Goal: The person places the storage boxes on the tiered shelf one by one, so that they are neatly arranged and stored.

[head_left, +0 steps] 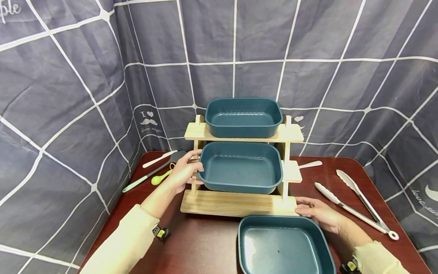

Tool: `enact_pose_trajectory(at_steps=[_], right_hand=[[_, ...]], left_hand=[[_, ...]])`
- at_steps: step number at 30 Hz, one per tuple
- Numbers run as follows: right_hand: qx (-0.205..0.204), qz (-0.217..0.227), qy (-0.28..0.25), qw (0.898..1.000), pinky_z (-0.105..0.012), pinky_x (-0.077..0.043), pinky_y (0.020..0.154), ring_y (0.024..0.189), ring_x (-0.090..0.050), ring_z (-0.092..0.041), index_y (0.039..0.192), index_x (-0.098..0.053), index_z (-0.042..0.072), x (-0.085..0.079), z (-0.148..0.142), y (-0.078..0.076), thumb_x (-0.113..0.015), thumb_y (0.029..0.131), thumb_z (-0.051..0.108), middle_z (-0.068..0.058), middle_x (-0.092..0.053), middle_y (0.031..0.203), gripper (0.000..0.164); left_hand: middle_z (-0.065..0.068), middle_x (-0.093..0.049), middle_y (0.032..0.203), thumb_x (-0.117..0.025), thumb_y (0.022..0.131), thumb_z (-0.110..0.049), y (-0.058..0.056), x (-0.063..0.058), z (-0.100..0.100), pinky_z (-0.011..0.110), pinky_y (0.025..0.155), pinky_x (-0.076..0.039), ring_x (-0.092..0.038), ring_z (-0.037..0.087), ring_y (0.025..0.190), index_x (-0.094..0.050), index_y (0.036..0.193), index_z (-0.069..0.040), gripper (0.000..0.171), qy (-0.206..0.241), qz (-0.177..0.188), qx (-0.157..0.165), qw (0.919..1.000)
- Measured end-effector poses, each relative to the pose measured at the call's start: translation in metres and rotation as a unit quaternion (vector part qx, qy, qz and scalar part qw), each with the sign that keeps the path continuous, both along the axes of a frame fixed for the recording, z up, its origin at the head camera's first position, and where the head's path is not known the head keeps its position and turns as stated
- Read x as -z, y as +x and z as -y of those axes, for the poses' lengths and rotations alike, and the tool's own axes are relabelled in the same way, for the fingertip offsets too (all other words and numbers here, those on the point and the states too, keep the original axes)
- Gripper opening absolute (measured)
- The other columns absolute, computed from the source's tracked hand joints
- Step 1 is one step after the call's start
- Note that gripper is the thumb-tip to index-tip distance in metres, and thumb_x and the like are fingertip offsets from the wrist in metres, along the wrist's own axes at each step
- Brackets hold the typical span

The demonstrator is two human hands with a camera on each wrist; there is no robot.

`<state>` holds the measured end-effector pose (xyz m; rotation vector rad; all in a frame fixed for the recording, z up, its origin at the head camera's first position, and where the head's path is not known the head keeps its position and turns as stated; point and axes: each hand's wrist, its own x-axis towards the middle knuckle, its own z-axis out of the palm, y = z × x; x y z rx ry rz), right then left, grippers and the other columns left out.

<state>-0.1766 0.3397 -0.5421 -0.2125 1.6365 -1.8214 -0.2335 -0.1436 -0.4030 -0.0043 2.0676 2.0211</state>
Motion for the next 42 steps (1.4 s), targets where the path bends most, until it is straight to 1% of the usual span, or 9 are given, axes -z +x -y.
enact_pose_trajectory(at_steps=[4, 10, 15, 17, 19, 23, 28, 35, 42], right_hand=[[0.003, -0.002, 0.003, 1.0, -0.039, -0.057, 0.095, 0.114, -0.067, -0.022, 0.155, -0.027, -0.012, 0.0, 0.0, 0.001, -0.047, 0.109, 0.006, -0.011, -0.068, 0.13, 0.054], [0.005, -0.003, 0.014, 1.0, -0.039, -0.057, 0.096, 0.114, -0.067, -0.022, 0.155, -0.024, -0.013, 0.0, 0.0, 0.001, -0.047, 0.109, 0.007, -0.011, -0.067, 0.13, 0.055], [0.002, -0.004, 0.01, 1.0, -0.039, -0.057, 0.096, 0.115, -0.067, -0.023, 0.156, -0.021, -0.014, -0.001, -0.001, 0.001, -0.047, 0.11, 0.008, -0.012, -0.066, 0.132, 0.058], [0.001, -0.003, 0.007, 1.0, -0.039, -0.057, 0.096, 0.115, -0.067, -0.023, 0.156, -0.022, -0.014, -0.002, -0.001, 0.001, -0.047, 0.11, 0.008, -0.012, -0.066, 0.132, 0.057], [0.001, -0.002, 0.007, 1.0, -0.039, -0.057, 0.096, 0.115, -0.067, -0.023, 0.156, -0.023, -0.013, -0.002, 0.0, 0.001, -0.047, 0.11, 0.008, -0.012, -0.067, 0.131, 0.056], [0.003, 0.001, 0.014, 1.0, -0.04, -0.056, 0.096, 0.116, -0.067, -0.024, 0.156, -0.024, -0.012, -0.001, 0.0, 0.001, -0.048, 0.109, 0.008, -0.012, -0.067, 0.131, 0.056], [0.004, 0.001, 0.019, 1.0, -0.04, -0.056, 0.097, 0.116, -0.067, -0.024, 0.156, -0.023, -0.013, -0.001, 0.0, 0.001, -0.049, 0.109, 0.009, -0.012, -0.067, 0.132, 0.058], [0.003, 0.001, 0.015, 1.0, -0.04, -0.056, 0.097, 0.117, -0.067, -0.024, 0.156, -0.023, -0.013, 0.0, 0.001, 0.0, -0.049, 0.109, 0.009, -0.012, -0.066, 0.132, 0.058], [0.0, 0.005, 0.002, 1.0, -0.041, -0.056, 0.097, 0.116, -0.067, -0.024, 0.156, -0.024, -0.013, 0.0, 0.001, 0.001, -0.048, 0.109, 0.008, -0.012, -0.067, 0.132, 0.056]], left_hand=[[0.019, -0.056, 0.14, -0.062, 0.084, -0.003, -0.005, 0.0, -0.001, 0.05, 0.074, -0.063, -0.07, 0.037, 0.106, -0.048, 0.152, -0.019, 0.072, -0.001, 0.001, -0.001, 1.0], [0.019, -0.054, 0.141, -0.062, 0.083, -0.004, -0.012, 0.001, -0.003, 0.05, 0.074, -0.063, -0.069, 0.037, 0.111, -0.049, 0.152, -0.02, 0.071, -0.001, 0.01, -0.01, 0.9999], [0.02, -0.052, 0.145, -0.061, 0.085, -0.004, -0.017, 0.001, -0.004, 0.051, 0.078, -0.062, -0.064, 0.04, 0.12, -0.046, 0.155, -0.019, 0.073, 0.006, 0.01, -0.002, 0.9999], [0.02, -0.052, 0.146, -0.061, 0.086, -0.004, -0.019, 0.001, -0.005, 0.052, 0.079, -0.062, -0.063, 0.04, 0.123, -0.045, 0.156, -0.018, 0.073, 0.009, 0.009, 0.001, 0.9999], [0.019, -0.052, 0.146, -0.061, 0.086, -0.005, -0.021, 0.001, -0.007, 0.051, 0.079, -0.062, -0.063, 0.04, 0.122, -0.044, 0.156, -0.018, 0.073, 0.01, 0.008, 0.001, 0.9999], [0.018, -0.052, 0.144, -0.061, 0.086, -0.004, -0.025, 0.002, -0.009, 0.049, 0.076, -0.063, -0.066, 0.037, 0.117, -0.044, 0.156, -0.019, 0.073, 0.014, 0.009, 0.0, 0.9999], [0.017, -0.052, 0.144, -0.06, 0.086, -0.004, -0.027, 0.001, -0.011, 0.05, 0.075, -0.063, -0.067, 0.035, 0.113, -0.044, 0.156, -0.02, 0.073, 0.026, 0.016, -0.002, 0.9995], [0.019, -0.053, 0.143, -0.06, 0.087, -0.004, -0.029, 0.001, -0.013, 0.051, 0.076, -0.062, -0.065, 0.038, 0.12, -0.042, 0.157, -0.018, 0.073, 0.035, 0.019, -0.002, 0.9992], [0.019, -0.053, 0.141, -0.063, 0.091, -0.009, -0.028, 0.002, -0.011, 0.048, 0.079, -0.062, -0.063, 0.037, 0.125, -0.043, 0.156, -0.02, 0.069, 0.045, 0.031, -0.004, 0.9985]])
